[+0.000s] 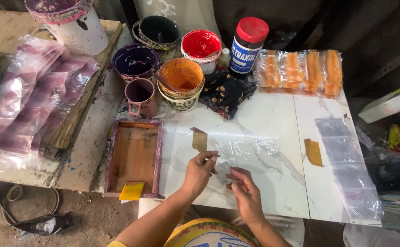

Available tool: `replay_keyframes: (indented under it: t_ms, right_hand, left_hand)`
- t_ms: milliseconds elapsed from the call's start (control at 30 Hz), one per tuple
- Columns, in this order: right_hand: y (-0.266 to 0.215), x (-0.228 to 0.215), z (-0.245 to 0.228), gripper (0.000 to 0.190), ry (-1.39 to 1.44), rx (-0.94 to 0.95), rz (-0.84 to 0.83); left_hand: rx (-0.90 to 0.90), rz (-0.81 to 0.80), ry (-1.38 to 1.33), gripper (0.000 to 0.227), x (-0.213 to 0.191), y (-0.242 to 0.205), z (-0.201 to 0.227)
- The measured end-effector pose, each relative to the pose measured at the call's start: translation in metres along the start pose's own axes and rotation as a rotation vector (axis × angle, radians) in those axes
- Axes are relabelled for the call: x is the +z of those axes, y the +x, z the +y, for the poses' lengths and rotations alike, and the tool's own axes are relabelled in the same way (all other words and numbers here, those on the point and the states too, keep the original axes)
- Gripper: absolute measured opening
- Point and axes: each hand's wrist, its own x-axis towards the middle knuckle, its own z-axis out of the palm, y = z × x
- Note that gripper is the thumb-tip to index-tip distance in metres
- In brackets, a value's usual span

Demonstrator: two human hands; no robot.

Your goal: The person uses a yellow sponge to spread a brown adhesive onto a rectangular wooden frame. They then wipe the work surface with a dark cloth and handle a clear plastic sheet.

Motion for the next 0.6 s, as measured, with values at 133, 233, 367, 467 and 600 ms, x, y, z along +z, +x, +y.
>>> replay_keyframes:
  t_ms: [133,233,367,467,600]
  right_hand:
    - [-0.002,0.005,-0.003,0.026,-0.559,-0.435,-0.074]
    - [-0.005,0.019,-0.013,0.028,-0.806,-0.522,-0.098]
    - [0.000,0.021,-0.009,0.035,-0.969,-0.705,-0.178]
    - [0.002,0.021,-0.004,0.038,-1.071,-0.723,-0.196]
    - [0.003,0.017,0.007,0.055,-1.238,-0.649,-0.212]
  left_hand:
    - [0.187,-0.016,0.132,0.025,-0.006,-0.017,-0.007]
    - [0.198,-0.045,0.120,0.024,-0.009,-0.024,-0.007]
    - [0.300,-0.088,0.092,0.021,-0.011,-0.028,-0.010]
    - [0.307,-0.132,0.088,0.020,-0.012,-0.035,-0.007]
    - [0.261,-0.195,0.057,0.020,-0.008,-0.043,-0.003]
